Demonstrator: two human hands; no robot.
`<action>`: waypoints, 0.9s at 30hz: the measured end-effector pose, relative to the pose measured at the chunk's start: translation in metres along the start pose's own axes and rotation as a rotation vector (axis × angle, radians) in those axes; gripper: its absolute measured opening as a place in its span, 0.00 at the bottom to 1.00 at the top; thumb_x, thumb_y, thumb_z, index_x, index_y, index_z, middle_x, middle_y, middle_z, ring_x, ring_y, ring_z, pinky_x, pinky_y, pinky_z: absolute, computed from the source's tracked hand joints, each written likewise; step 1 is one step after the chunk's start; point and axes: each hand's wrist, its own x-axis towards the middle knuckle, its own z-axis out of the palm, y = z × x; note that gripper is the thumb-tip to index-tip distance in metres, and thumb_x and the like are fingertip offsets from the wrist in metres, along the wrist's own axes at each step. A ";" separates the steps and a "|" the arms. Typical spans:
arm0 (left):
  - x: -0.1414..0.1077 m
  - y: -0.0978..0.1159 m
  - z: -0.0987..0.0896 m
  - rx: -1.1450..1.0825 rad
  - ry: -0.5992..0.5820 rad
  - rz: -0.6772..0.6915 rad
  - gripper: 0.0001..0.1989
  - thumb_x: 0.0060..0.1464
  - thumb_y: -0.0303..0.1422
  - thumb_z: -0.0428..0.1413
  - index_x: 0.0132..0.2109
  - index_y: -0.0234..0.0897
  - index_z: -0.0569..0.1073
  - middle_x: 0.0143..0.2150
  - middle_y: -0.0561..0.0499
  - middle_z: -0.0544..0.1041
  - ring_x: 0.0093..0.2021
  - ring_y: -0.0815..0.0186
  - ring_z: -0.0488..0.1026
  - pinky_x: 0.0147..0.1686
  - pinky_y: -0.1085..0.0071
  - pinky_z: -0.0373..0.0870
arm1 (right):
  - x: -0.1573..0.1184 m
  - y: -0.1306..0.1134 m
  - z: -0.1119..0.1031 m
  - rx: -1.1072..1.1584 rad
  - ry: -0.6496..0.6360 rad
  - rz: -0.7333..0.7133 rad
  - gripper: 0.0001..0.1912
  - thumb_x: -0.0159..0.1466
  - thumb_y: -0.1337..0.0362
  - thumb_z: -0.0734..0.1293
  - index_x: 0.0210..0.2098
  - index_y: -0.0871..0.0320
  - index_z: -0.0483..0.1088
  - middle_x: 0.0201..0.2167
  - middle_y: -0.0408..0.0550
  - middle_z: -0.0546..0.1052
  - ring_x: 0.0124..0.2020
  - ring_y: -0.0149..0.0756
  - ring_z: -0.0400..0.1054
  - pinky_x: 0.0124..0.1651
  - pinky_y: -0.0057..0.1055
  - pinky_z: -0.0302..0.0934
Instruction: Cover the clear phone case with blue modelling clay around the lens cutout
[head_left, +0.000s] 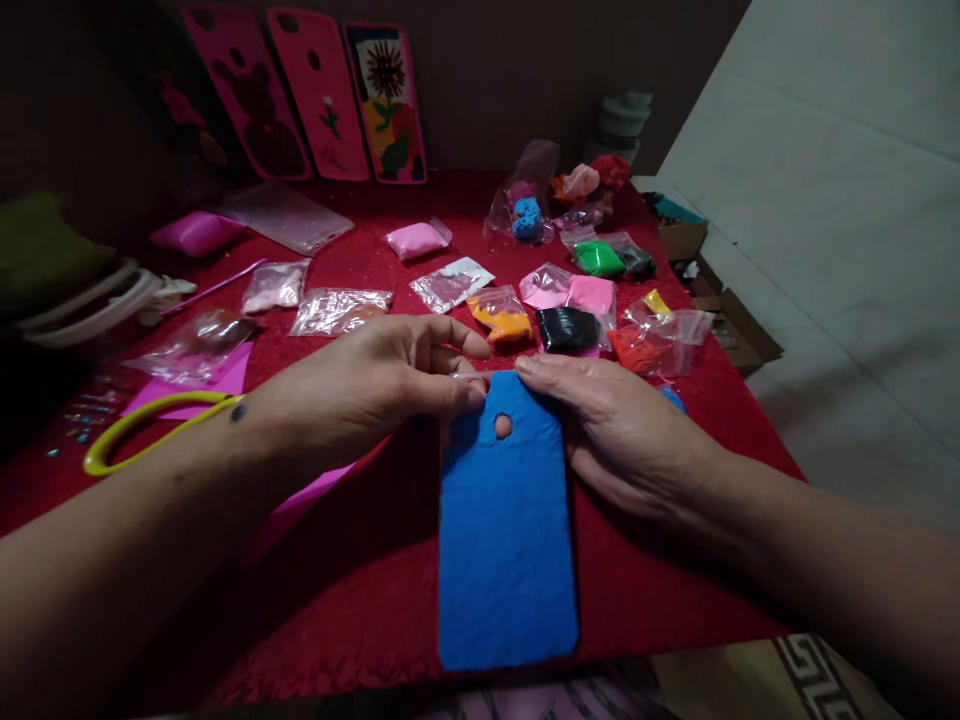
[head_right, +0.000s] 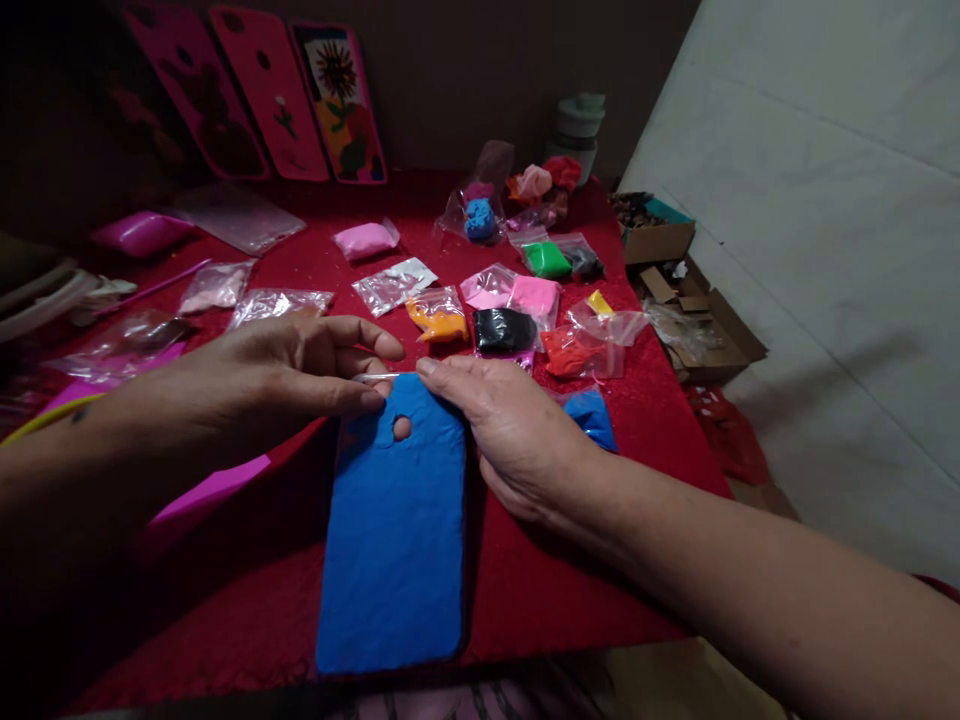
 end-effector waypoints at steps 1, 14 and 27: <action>0.000 0.000 0.000 0.001 -0.002 0.010 0.13 0.49 0.21 0.61 0.42 0.33 0.71 0.24 0.56 0.79 0.23 0.73 0.74 0.21 0.81 0.64 | 0.000 0.000 0.000 -0.001 0.001 0.000 0.10 0.64 0.69 0.69 0.25 0.62 0.74 0.25 0.43 0.77 0.26 0.26 0.70 0.35 0.26 0.65; -0.003 0.002 0.000 -0.023 -0.090 0.034 0.11 0.55 0.23 0.60 0.43 0.33 0.69 0.29 0.52 0.81 0.28 0.69 0.78 0.29 0.76 0.73 | -0.002 0.000 0.001 -0.054 0.047 0.009 0.07 0.62 0.67 0.70 0.27 0.61 0.75 0.26 0.44 0.76 0.27 0.28 0.68 0.37 0.28 0.65; -0.003 0.002 0.003 0.070 0.025 0.123 0.07 0.50 0.27 0.63 0.37 0.38 0.72 0.25 0.56 0.78 0.25 0.70 0.75 0.25 0.79 0.67 | -0.001 0.001 -0.002 -0.070 0.047 0.025 0.05 0.62 0.66 0.70 0.30 0.61 0.75 0.30 0.44 0.78 0.30 0.29 0.70 0.41 0.30 0.65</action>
